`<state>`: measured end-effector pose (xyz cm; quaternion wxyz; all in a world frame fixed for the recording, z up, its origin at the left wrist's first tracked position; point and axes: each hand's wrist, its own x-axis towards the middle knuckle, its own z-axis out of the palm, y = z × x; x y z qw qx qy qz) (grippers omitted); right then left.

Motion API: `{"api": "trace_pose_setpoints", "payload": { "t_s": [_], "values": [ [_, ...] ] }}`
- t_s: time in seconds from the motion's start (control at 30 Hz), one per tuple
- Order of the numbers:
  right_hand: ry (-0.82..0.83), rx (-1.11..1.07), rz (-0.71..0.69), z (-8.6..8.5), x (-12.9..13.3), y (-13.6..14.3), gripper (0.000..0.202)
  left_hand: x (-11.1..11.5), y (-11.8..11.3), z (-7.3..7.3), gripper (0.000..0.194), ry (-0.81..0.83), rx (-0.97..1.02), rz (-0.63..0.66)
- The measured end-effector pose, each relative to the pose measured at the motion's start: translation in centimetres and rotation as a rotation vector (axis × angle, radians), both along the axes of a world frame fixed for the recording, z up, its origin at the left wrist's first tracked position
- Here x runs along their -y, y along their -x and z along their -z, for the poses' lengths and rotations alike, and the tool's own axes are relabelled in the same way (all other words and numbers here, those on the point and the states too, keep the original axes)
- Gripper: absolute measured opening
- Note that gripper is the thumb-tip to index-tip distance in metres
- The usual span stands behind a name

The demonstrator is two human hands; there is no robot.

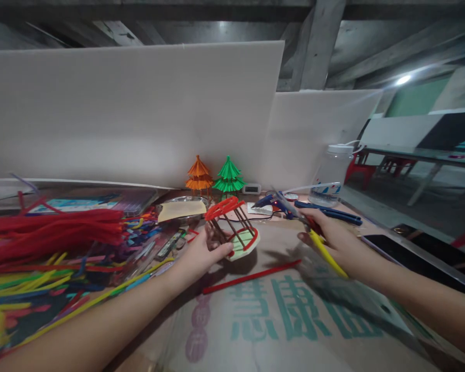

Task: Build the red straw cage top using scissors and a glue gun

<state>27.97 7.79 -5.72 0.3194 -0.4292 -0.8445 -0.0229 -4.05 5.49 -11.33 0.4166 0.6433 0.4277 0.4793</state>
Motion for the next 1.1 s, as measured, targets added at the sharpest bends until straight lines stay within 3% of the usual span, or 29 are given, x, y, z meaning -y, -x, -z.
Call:
{"api": "trace_pose_setpoints", "payload": {
  "t_s": [0.1,0.2,0.3,0.43,0.77,1.1],
  "values": [
    [-0.034,-0.032,-0.090,-0.9,-0.3,3.6,0.040,0.4,-0.5,-0.3,0.057,0.003,0.073,-0.005],
    [-0.055,-0.047,-0.121,-0.6,-0.9,5.2,0.042,1.1,-0.9,-0.7,0.058,0.017,0.032,-0.016],
    [-0.113,-0.009,-0.161,0.4,-1.2,5.0,0.038,1.3,-0.9,-0.8,0.059,0.029,0.012,0.009],
    [-0.208,0.061,-0.156,1.0,-0.9,4.1,0.048,1.4,-0.9,-0.6,0.053,0.025,0.013,0.039],
    [-0.430,0.096,-0.217,-0.2,0.5,5.1,0.041,2.9,-2.0,-0.5,0.043,0.037,-0.045,0.137],
    [-0.424,0.090,-0.201,-0.5,1.1,5.3,0.042,3.4,-2.4,-0.8,0.041,0.056,-0.050,0.109]
  ]
}}
